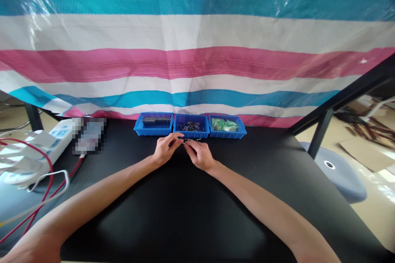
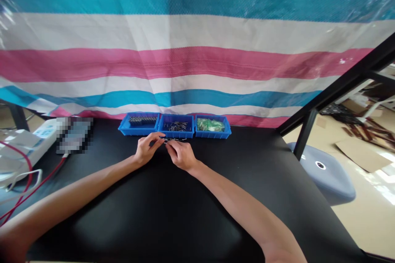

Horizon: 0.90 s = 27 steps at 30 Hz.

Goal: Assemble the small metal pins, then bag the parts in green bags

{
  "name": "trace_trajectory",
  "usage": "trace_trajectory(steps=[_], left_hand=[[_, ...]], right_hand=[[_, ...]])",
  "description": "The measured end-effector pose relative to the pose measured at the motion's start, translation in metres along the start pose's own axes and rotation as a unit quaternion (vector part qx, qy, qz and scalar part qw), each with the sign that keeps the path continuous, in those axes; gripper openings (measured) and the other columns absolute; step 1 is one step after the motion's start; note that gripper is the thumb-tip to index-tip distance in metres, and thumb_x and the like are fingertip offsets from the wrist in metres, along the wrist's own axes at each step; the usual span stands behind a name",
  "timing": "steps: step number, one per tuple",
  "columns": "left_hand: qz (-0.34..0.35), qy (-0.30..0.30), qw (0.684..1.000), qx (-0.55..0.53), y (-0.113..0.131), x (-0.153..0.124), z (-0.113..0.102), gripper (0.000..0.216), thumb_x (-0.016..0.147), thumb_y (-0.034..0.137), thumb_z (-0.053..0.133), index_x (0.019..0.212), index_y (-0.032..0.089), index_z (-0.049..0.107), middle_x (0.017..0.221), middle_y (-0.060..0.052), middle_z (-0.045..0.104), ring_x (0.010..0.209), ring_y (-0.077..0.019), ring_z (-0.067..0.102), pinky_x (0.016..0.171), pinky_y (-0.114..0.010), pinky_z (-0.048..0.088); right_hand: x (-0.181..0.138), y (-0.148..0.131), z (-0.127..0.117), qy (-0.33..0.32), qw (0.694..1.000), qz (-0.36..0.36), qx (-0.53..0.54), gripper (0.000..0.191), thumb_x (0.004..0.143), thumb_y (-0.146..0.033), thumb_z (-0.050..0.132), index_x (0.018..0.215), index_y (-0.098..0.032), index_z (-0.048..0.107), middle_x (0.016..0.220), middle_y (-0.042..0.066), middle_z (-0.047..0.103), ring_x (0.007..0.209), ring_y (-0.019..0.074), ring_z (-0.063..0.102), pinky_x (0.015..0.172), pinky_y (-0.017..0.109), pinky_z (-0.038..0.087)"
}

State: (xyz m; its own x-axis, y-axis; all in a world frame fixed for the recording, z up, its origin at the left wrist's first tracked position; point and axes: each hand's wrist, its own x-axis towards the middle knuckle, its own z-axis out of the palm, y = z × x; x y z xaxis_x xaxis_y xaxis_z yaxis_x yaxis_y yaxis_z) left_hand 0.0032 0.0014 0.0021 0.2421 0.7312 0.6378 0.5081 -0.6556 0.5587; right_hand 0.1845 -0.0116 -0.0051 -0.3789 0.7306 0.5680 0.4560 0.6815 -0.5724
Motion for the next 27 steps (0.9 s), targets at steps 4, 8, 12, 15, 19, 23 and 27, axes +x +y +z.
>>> trace_trajectory(steps=[4, 8, 12, 15, 19, 23, 27], left_hand=[[-0.014, -0.009, 1.0, 0.008, 0.003, 0.0025, -0.0023, 0.022, 0.09, 0.036, 0.055, 0.096, 0.018, 0.067, 0.071, 0.0, 0.069, 0.058, -0.0097, 0.063, 0.061, -0.018, 0.049], [-0.004, -0.015, 1.0, 0.006, 0.0034, 0.0029, -0.0031, 0.023, 0.091, 0.034, 0.054, 0.095, 0.018, 0.068, 0.072, -0.001, 0.07, 0.059, -0.0104, 0.063, 0.062, -0.019, 0.05], [0.018, -0.014, 1.0, -0.003, 0.004, 0.0023, -0.0027, 0.02, 0.092, 0.028, 0.052, 0.101, 0.018, 0.067, 0.084, -0.003, 0.072, 0.071, -0.0122, 0.067, 0.069, -0.021, 0.052], [0.044, -0.015, 0.999, -0.017, 0.0058, 0.0021, -0.0025, 0.021, 0.093, 0.025, 0.049, 0.103, 0.018, 0.065, 0.093, -0.005, 0.071, 0.084, -0.0146, 0.067, 0.076, -0.024, 0.053], [0.015, -0.02, 0.999, -0.043, 0.0069, 0.0004, -0.0026, 0.023, 0.095, 0.024, 0.044, 0.104, 0.018, 0.064, 0.095, -0.005, 0.07, 0.066, -0.0095, 0.064, 0.065, -0.02, 0.051], [-0.03, -0.003, 0.998, -0.05, 0.0031, -0.0028, -0.0024, 0.024, 0.097, 0.025, 0.042, 0.099, 0.018, 0.064, 0.068, 0.001, 0.067, 0.043, -0.0049, 0.049, 0.051, -0.017, 0.044], [0.008, 0.0, 1.0, -0.02, -0.0012, -0.0026, -0.0017, 0.023, 0.095, 0.028, 0.045, 0.102, 0.017, 0.064, 0.063, 0.002, 0.065, 0.049, -0.0062, 0.055, 0.056, -0.016, 0.046]], right_hand=[[0.0009, -0.0026, -0.0035, 0.029, 0.999, 0.023, 0.005, 0.021, 0.095, -0.026, 0.043, 0.095, -0.019, 0.063, 0.082, 0.005, 0.07, 0.071, 0.0162, 0.067, 0.066, 0.024, 0.049], [0.0012, -0.0033, -0.0047, 0.026, 0.999, 0.027, 0.006, 0.021, 0.096, -0.027, 0.043, 0.095, -0.02, 0.063, 0.082, 0.004, 0.07, 0.071, 0.0157, 0.066, 0.067, 0.024, 0.048], [0.0014, -0.0004, -0.0013, 0.018, 0.999, 0.03, -0.002, 0.02, 0.095, -0.027, 0.044, 0.093, -0.02, 0.063, 0.08, 0.004, 0.068, 0.07, 0.0156, 0.065, 0.066, 0.024, 0.048], [0.0022, 0.0021, 0.0014, 0.005, 0.999, 0.034, -0.015, 0.02, 0.096, -0.027, 0.044, 0.093, -0.02, 0.063, 0.081, 0.004, 0.068, 0.071, 0.0157, 0.066, 0.067, 0.024, 0.048], [0.0029, 0.0035, 0.0022, 0.0, 0.998, 0.038, -0.04, 0.02, 0.095, -0.026, 0.045, 0.089, -0.019, 0.063, 0.077, 0.004, 0.068, 0.07, 0.0157, 0.065, 0.066, 0.024, 0.047], [0.0033, 0.0025, 0.0013, 0.016, 0.998, 0.048, -0.041, 0.022, 0.094, -0.026, 0.045, 0.085, -0.019, 0.063, 0.076, 0.004, 0.067, 0.069, 0.0161, 0.064, 0.066, 0.025, 0.047], [0.0037, 0.0001, -0.0007, 0.029, 0.998, 0.044, -0.023, 0.021, 0.094, -0.025, 0.044, 0.086, -0.019, 0.062, 0.078, 0.004, 0.068, 0.072, 0.0169, 0.065, 0.068, 0.026, 0.048]])
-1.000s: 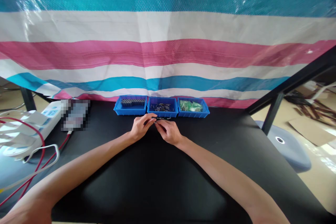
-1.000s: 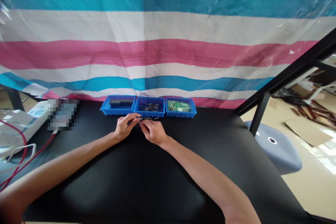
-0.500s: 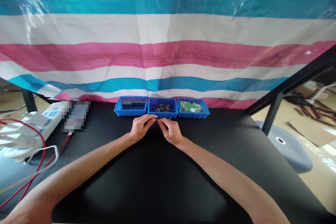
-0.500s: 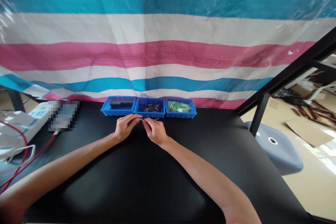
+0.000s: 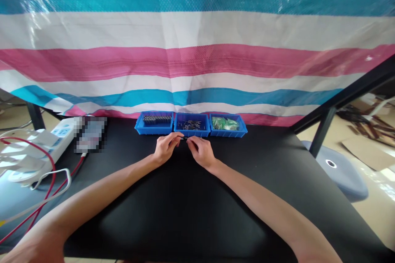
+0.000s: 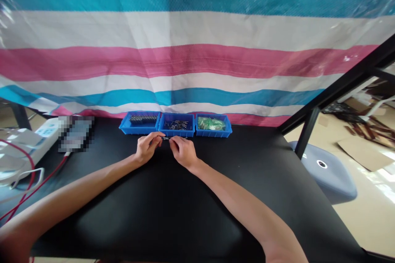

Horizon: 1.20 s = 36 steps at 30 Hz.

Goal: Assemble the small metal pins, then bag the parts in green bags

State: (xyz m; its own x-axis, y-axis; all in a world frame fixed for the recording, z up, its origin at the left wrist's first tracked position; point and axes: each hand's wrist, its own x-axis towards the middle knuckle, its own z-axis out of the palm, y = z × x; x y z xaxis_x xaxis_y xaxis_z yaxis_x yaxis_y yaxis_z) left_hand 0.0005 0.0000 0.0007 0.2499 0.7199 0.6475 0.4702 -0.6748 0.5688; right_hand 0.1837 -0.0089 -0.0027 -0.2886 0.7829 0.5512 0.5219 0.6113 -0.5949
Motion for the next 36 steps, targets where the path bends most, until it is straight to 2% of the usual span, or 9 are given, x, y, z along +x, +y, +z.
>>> trace_trajectory(steps=[6, 11, 20, 22, 26, 28, 30, 33, 36], left_hand=[[0.04, 0.014, 0.998, 0.037, -0.001, 0.002, 0.001, 0.021, 0.092, 0.03, 0.053, 0.102, 0.018, 0.066, 0.088, -0.004, 0.074, 0.071, -0.0122, 0.069, 0.069, -0.019, 0.053], [0.019, 0.021, 0.999, 0.034, -0.002, 0.001, 0.004, 0.02, 0.09, 0.032, 0.057, 0.103, 0.018, 0.064, 0.08, -0.001, 0.073, 0.059, -0.0093, 0.065, 0.062, -0.017, 0.051], [0.018, 0.011, 1.0, 0.02, -0.003, 0.0, 0.003, 0.02, 0.09, 0.03, 0.056, 0.104, 0.018, 0.063, 0.07, 0.002, 0.069, 0.057, -0.0081, 0.063, 0.061, -0.016, 0.049], [0.012, 0.01, 1.0, 0.009, -0.002, 0.0, 0.002, 0.021, 0.09, 0.028, 0.056, 0.108, 0.019, 0.062, 0.076, 0.001, 0.07, 0.06, -0.0087, 0.064, 0.064, -0.017, 0.05], [0.008, 0.017, 0.999, -0.026, -0.001, 0.0, 0.003, 0.025, 0.091, 0.024, 0.054, 0.115, 0.018, 0.057, 0.084, -0.003, 0.068, 0.066, -0.0101, 0.064, 0.066, -0.019, 0.052], [0.006, 0.015, 0.999, -0.031, 0.0, 0.0, 0.003, 0.022, 0.091, 0.022, 0.053, 0.112, 0.018, 0.058, 0.086, -0.004, 0.067, 0.068, -0.0107, 0.064, 0.067, -0.02, 0.052], [0.005, 0.015, 1.0, -0.026, 0.001, 0.001, 0.003, 0.019, 0.091, 0.021, 0.052, 0.109, 0.018, 0.059, 0.087, -0.004, 0.067, 0.07, -0.0111, 0.064, 0.068, -0.021, 0.052], [0.005, 0.018, 0.999, -0.026, 0.002, 0.001, 0.003, 0.017, 0.091, 0.019, 0.052, 0.106, 0.018, 0.06, 0.087, -0.004, 0.067, 0.07, -0.011, 0.065, 0.07, -0.021, 0.052], [0.005, 0.017, 0.999, -0.03, 0.003, 0.002, 0.002, 0.017, 0.091, 0.019, 0.05, 0.105, 0.018, 0.06, 0.087, -0.003, 0.067, 0.071, -0.0109, 0.065, 0.071, -0.02, 0.051]], right_hand=[[-0.001, -0.003, -0.004, 0.012, 0.999, 0.002, 0.03, 0.019, 0.093, -0.023, 0.044, 0.105, -0.02, 0.059, 0.089, 0.005, 0.069, 0.076, 0.0165, 0.067, 0.07, 0.026, 0.051], [-0.002, -0.002, -0.002, 0.004, 0.999, -0.021, 0.043, 0.025, 0.092, -0.022, 0.047, 0.115, -0.02, 0.057, 0.102, 0.007, 0.069, 0.078, 0.0161, 0.067, 0.071, 0.027, 0.054], [-0.001, 0.002, 0.003, -0.025, 0.998, -0.044, 0.043, 0.016, 0.093, -0.025, 0.048, 0.093, -0.019, 0.063, 0.086, 0.005, 0.069, 0.077, 0.0156, 0.067, 0.071, 0.025, 0.052], [-0.004, -0.001, 0.0, 0.002, 0.998, -0.041, 0.044, 0.016, 0.093, -0.023, 0.048, 0.09, -0.019, 0.062, 0.081, 0.004, 0.069, 0.071, 0.0149, 0.067, 0.067, 0.024, 0.051], [-0.011, -0.003, -0.005, 0.166, 0.985, -0.013, 0.049, 0.017, 0.093, -0.024, 0.045, 0.089, -0.019, 0.06, 0.076, 0.004, 0.068, 0.061, 0.0136, 0.063, 0.061, 0.024, 0.048], [-0.01, -0.002, -0.006, 0.207, 0.976, 0.026, 0.056, 0.019, 0.094, -0.028, 0.043, 0.089, -0.018, 0.059, 0.073, 0.003, 0.066, 0.056, 0.0126, 0.06, 0.058, 0.024, 0.046], [-0.005, 0.001, -0.006, 0.185, 0.977, 0.089, 0.057, 0.023, 0.094, -0.032, 0.042, 0.087, -0.018, 0.059, 0.065, 0.0, 0.061, 0.052, 0.0113, 0.055, 0.053, 0.023, 0.042], [0.004, 0.005, -0.006, 0.106, 0.977, 0.181, 0.037, 0.029, 0.094, -0.039, 0.043, 0.08, -0.018, 0.059, 0.048, -0.006, 0.045, 0.044, 0.0098, 0.044, 0.047, 0.021, 0.032], [0.008, 0.005, -0.006, 0.062, 0.982, 0.177, 0.024, 0.03, 0.093, -0.039, 0.044, 0.077, -0.018, 0.06, 0.051, -0.005, 0.045, 0.046, 0.0094, 0.043, 0.049, 0.021, 0.032]])
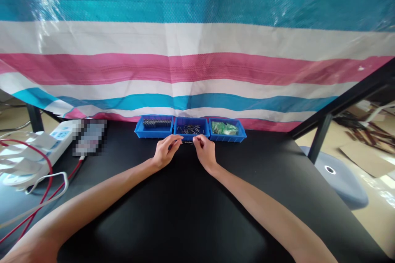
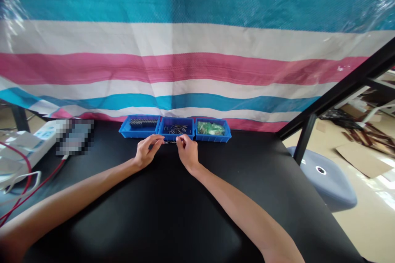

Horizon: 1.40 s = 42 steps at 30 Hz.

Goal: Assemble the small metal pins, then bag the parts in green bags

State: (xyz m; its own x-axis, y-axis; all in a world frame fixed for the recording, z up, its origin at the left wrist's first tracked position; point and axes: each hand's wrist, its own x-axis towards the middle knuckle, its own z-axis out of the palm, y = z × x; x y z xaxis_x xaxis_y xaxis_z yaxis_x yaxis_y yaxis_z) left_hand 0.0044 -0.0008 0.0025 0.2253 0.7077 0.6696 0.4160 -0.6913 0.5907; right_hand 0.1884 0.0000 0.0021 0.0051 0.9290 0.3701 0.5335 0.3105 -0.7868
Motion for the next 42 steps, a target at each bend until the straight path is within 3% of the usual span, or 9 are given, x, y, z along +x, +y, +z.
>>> trace_trajectory(steps=[9, 17, 26, 38, 42], left_hand=[[-0.051, 0.043, 0.998, 0.014, 0.001, 0.0008, 0.0006, 0.014, 0.09, 0.022, 0.051, 0.099, 0.017, 0.062, 0.072, 0.0, 0.065, 0.061, -0.0095, 0.062, 0.065, -0.019, 0.049], [-0.074, 0.025, 0.997, 0.0, -0.0018, 0.0009, 0.0008, 0.013, 0.089, 0.021, 0.053, 0.094, 0.017, 0.064, 0.061, 0.002, 0.059, 0.053, -0.0084, 0.055, 0.059, -0.019, 0.044], [-0.064, 0.017, 0.998, 0.002, 0.0, 0.0013, -0.0002, 0.014, 0.088, 0.02, 0.053, 0.093, 0.017, 0.065, 0.059, 0.002, 0.059, 0.052, -0.0083, 0.055, 0.059, -0.019, 0.044], [-0.057, 0.015, 0.998, 0.012, 0.0017, 0.0017, -0.0007, 0.016, 0.089, 0.022, 0.051, 0.092, 0.017, 0.066, 0.059, 0.002, 0.06, 0.051, -0.0086, 0.055, 0.059, -0.02, 0.045], [-0.058, 0.017, 0.998, 0.014, 0.0011, 0.0013, -0.0005, 0.015, 0.088, 0.022, 0.052, 0.091, 0.017, 0.066, 0.059, 0.002, 0.06, 0.051, -0.0082, 0.055, 0.059, -0.019, 0.045]], right_hand=[[-0.0073, -0.0004, 0.0054, -0.062, 0.987, -0.079, -0.126, 0.021, 0.087, -0.021, 0.047, 0.093, -0.018, 0.067, 0.065, 0.0, 0.063, 0.058, 0.0123, 0.057, 0.061, 0.021, 0.039], [-0.008, -0.0024, 0.006, -0.094, 0.963, -0.008, -0.254, 0.025, 0.082, -0.017, 0.051, 0.102, -0.022, 0.065, 0.083, 0.002, 0.071, 0.076, 0.0165, 0.066, 0.068, 0.024, 0.042], [-0.0072, -0.0046, 0.0063, -0.109, 0.954, 0.012, -0.278, 0.018, 0.086, -0.022, 0.05, 0.099, -0.023, 0.063, 0.095, 0.002, 0.07, 0.083, 0.0168, 0.065, 0.068, 0.025, 0.04], [-0.0056, 0.0036, 0.0094, -0.097, 0.958, -0.035, -0.268, 0.015, 0.087, -0.017, 0.049, 0.088, -0.021, 0.064, 0.086, 0.004, 0.069, 0.077, 0.0169, 0.064, 0.063, 0.025, 0.039], [-0.005, 0.0033, 0.0091, -0.132, 0.957, -0.075, -0.247, 0.016, 0.088, -0.017, 0.048, 0.089, -0.021, 0.064, 0.085, 0.003, 0.069, 0.076, 0.0159, 0.064, 0.064, 0.024, 0.039]])
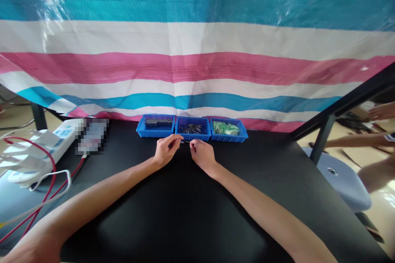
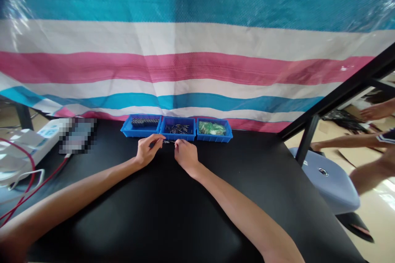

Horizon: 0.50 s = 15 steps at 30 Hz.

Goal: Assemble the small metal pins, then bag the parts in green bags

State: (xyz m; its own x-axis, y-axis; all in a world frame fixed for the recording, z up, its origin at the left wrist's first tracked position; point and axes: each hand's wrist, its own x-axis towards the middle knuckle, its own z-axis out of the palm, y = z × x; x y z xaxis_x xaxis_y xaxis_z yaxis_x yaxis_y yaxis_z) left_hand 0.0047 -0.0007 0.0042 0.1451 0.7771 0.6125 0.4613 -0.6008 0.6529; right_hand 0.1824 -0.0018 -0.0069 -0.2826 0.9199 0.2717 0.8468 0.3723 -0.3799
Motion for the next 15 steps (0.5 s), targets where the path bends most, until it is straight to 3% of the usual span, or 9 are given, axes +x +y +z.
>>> trace_trajectory(steps=[3, 9, 15], left_hand=[[0.0, -0.005, 1.0, 0.0, 0.0002, 0.0002, -0.0001, 0.015, 0.089, 0.021, 0.052, 0.092, 0.017, 0.066, 0.06, 0.002, 0.061, 0.052, -0.0082, 0.055, 0.06, -0.019, 0.045], [0.004, -0.005, 1.0, 0.0, 0.0017, 0.0007, -0.0009, 0.014, 0.088, 0.02, 0.052, 0.092, 0.017, 0.066, 0.06, 0.002, 0.06, 0.052, -0.0082, 0.055, 0.06, -0.019, 0.045], [0.005, -0.009, 1.0, 0.011, 0.0012, 0.001, -0.0009, 0.015, 0.088, 0.02, 0.052, 0.092, 0.017, 0.066, 0.059, 0.002, 0.06, 0.052, -0.0083, 0.055, 0.06, -0.019, 0.045]], right_hand=[[-0.0017, -0.0015, -0.0011, -0.01, 0.998, -0.058, 0.029, 0.018, 0.09, -0.019, 0.047, 0.095, -0.021, 0.064, 0.09, 0.002, 0.069, 0.079, 0.0151, 0.064, 0.067, 0.024, 0.041], [-0.0043, -0.0033, -0.0015, 0.004, 1.0, -0.016, 0.003, 0.018, 0.085, -0.017, 0.051, 0.098, -0.021, 0.064, 0.094, 0.003, 0.068, 0.08, 0.0169, 0.064, 0.067, 0.025, 0.041], [-0.0035, -0.0058, -0.0034, -0.026, 0.998, -0.052, -0.015, 0.015, 0.087, -0.015, 0.048, 0.088, -0.021, 0.061, 0.087, 0.002, 0.066, 0.073, 0.0156, 0.062, 0.061, 0.025, 0.037]])
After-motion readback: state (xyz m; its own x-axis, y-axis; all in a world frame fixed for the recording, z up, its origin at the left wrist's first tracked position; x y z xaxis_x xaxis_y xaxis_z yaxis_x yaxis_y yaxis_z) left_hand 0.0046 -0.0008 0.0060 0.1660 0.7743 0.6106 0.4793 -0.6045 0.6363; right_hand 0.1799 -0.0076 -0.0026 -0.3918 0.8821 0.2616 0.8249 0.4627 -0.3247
